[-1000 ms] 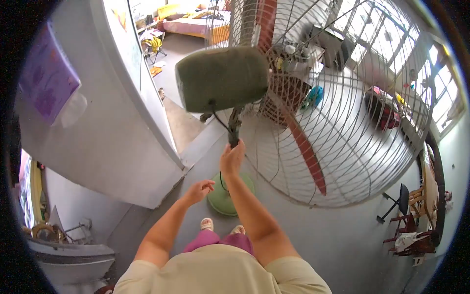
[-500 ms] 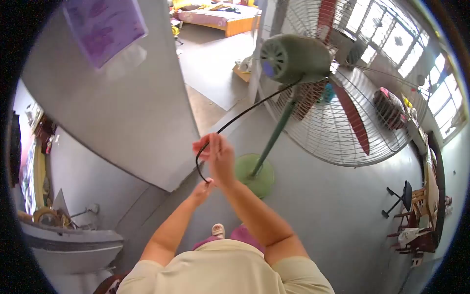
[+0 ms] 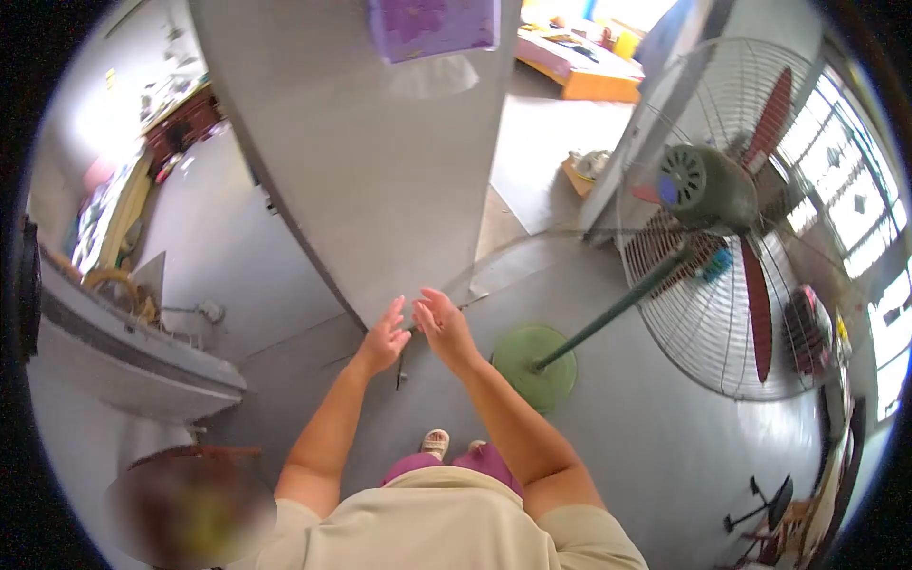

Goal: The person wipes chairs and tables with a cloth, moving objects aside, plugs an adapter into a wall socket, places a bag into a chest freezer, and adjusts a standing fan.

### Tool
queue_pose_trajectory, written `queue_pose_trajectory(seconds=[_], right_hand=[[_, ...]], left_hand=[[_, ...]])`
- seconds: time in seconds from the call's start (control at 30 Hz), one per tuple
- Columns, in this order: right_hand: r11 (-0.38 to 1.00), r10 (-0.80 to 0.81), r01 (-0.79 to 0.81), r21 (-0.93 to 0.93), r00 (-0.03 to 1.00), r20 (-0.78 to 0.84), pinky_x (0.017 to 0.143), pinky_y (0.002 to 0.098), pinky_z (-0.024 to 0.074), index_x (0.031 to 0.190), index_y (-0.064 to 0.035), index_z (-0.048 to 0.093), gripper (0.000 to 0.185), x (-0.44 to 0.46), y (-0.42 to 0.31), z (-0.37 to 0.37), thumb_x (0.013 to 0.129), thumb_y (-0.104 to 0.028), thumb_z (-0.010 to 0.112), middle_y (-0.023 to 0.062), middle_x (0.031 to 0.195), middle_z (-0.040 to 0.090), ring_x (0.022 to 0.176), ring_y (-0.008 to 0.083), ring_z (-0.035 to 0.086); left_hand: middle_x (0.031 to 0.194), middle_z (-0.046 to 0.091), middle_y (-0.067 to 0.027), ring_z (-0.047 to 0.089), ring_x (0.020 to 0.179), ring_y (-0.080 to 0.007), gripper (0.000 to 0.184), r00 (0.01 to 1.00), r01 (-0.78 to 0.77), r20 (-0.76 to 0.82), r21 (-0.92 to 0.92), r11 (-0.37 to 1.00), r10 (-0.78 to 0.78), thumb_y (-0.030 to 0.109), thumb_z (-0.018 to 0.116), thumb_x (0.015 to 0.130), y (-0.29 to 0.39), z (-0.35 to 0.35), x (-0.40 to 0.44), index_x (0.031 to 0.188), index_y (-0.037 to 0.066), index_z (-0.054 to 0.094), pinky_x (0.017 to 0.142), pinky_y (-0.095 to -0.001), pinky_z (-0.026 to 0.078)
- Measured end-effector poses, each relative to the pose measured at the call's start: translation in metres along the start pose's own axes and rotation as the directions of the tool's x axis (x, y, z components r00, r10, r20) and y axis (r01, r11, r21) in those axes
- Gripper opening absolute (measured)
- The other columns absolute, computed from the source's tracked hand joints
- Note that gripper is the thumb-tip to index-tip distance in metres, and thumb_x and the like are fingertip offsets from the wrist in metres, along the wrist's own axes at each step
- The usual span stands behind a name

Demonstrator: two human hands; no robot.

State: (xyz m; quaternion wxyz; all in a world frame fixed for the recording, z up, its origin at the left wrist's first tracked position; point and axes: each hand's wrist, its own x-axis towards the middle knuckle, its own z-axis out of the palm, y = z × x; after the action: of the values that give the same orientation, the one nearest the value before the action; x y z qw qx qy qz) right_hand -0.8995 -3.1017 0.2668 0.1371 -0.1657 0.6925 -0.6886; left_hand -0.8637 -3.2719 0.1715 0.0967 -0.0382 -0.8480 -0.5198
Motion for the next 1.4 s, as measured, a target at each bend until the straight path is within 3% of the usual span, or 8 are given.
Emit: queue_pose_trajectory(seconds=[0.07, 0.23, 0.33, 0.53, 0.73, 1.03, 1.23, 1.4], right_hand=[[0.963, -0.007, 0.021, -0.27, 0.999, 0.052, 0.079, 0.0287, 0.0494, 0.127, 0.0021, 0.046, 0.045, 0.003, 0.052, -0.001, 0.092, -0.024, 0.059, 0.0138, 0.102, 0.065, 0.096, 0.0179, 0.062], [0.913, 0.31, -0.193, -0.36, 0.902, 0.301, 0.07, 0.0265, 0.0492, 0.126, -0.0013, 0.049, 0.04, -0.034, 0.093, 0.015, 0.092, -0.02, 0.058, 0.0051, 0.093, 0.061, 0.083, 0.0125, 0.059], [0.895, 0.384, -0.2, -0.398, 0.799, 0.462, 0.069, 0.0277, 0.0495, 0.121, -0.0007, 0.054, 0.036, -0.067, 0.086, 0.029, 0.091, -0.02, 0.057, 0.006, 0.094, 0.063, 0.082, 0.0133, 0.059], [0.853, 0.505, -0.184, -0.488, 0.527, 0.684, 0.071, 0.0283, 0.0502, 0.118, 0.0012, 0.057, 0.034, -0.133, 0.093, 0.067, 0.092, -0.022, 0.056, 0.0085, 0.097, 0.065, 0.084, 0.0148, 0.061], [0.877, 0.472, -0.018, -0.48, 0.216, 0.855, 0.073, 0.0287, 0.051, 0.118, 0.0024, 0.057, 0.035, -0.226, 0.065, 0.134, 0.093, -0.022, 0.054, 0.0101, 0.097, 0.065, 0.086, 0.0164, 0.063], [0.911, 0.407, 0.113, -0.396, -0.093, 0.909, 0.071, 0.0283, 0.0522, 0.113, 0.0005, 0.059, 0.029, -0.408, 0.041, 0.213, 0.092, -0.019, 0.056, 0.0098, 0.096, 0.066, 0.083, 0.0163, 0.064], [0.945, 0.318, 0.014, -0.327, -0.275, 0.907, 0.077, 0.0295, 0.0516, 0.117, -0.0017, 0.054, 0.029, -0.597, 0.044, 0.258, 0.093, -0.018, 0.055, 0.0107, 0.101, 0.065, 0.087, 0.0172, 0.064], [0.961, 0.247, 0.033, -0.274, -0.544, 0.802, 0.081, 0.0307, 0.051, 0.122, -0.0034, 0.05, 0.031, -0.71, 0.021, 0.285, 0.095, -0.017, 0.052, 0.0124, 0.105, 0.064, 0.092, 0.0181, 0.063]], left_hand=[[0.148, 0.029, -0.0197, 0.056, 0.111, -0.0254, 0.064, 0.997, 0.077, -0.03, 0.336, 0.939, -0.071, 0.004, 0.052, 0.088, -0.011, 0.006, -0.021, 0.146, 0.008, 0.025, 0.09, -0.0315, 0.048], [0.137, 0.04, -0.0271, 0.056, 0.111, -0.035, 0.061, 0.904, 0.363, -0.229, -0.036, 0.931, -0.361, 0.003, 0.054, 0.082, 0.002, 0.013, -0.089, 0.14, 0.005, 0.035, 0.093, -0.0374, 0.047], [0.134, 0.045, -0.0232, 0.061, 0.102, -0.0338, 0.053, 0.816, 0.315, -0.506, -0.016, 0.949, -0.28, -0.003, 0.05, 0.083, -0.003, 0.029, -0.143, 0.135, 0.004, 0.042, 0.09, -0.0367, 0.049], [0.133, 0.046, -0.0196, 0.051, 0.118, -0.0338, 0.055, 0.428, 0.43, -0.748, -0.324, 0.843, -0.506, -0.012, 0.043, 0.081, 0.08, 0.048, -0.257, 0.132, 0.007, 0.046, 0.089, -0.0379, 0.05], [0.138, 0.04, -0.0173, 0.044, 0.125, -0.0317, 0.065, 0.185, 0.647, -0.977, 0.039, 0.761, -0.107, -0.019, 0.046, 0.075, 0.131, 0.047, -0.392, 0.132, 0.012, 0.048, 0.084, -0.0362, 0.054], [0.14, 0.038, -0.0168, 0.044, 0.124, -0.0346, 0.059, -0.159, 0.698, -0.986, -0.15, 0.7, -0.053, -0.01, 0.058, 0.077, 0.243, 0.071, -0.571, 0.132, 0.012, 0.05, 0.097, -0.0417, 0.045], [0.139, 0.042, -0.0185, 0.042, 0.128, -0.0352, 0.053, -0.221, 0.965, -0.947, -0.178, 0.191, 0.233, 0.004, 0.063, 0.079, 0.31, 0.112, -0.783, 0.131, 0.011, 0.052, 0.104, -0.0446, 0.036], [0.145, 0.033, -0.0205, 0.031, 0.133, -0.0388, 0.07, -0.453, 0.888, -0.834, -0.454, 0.074, 0.315, 0.022, 0.071, 0.077, 0.367, 0.127, -0.944, 0.138, 0.006, 0.041, 0.109, -0.0479, 0.027]])
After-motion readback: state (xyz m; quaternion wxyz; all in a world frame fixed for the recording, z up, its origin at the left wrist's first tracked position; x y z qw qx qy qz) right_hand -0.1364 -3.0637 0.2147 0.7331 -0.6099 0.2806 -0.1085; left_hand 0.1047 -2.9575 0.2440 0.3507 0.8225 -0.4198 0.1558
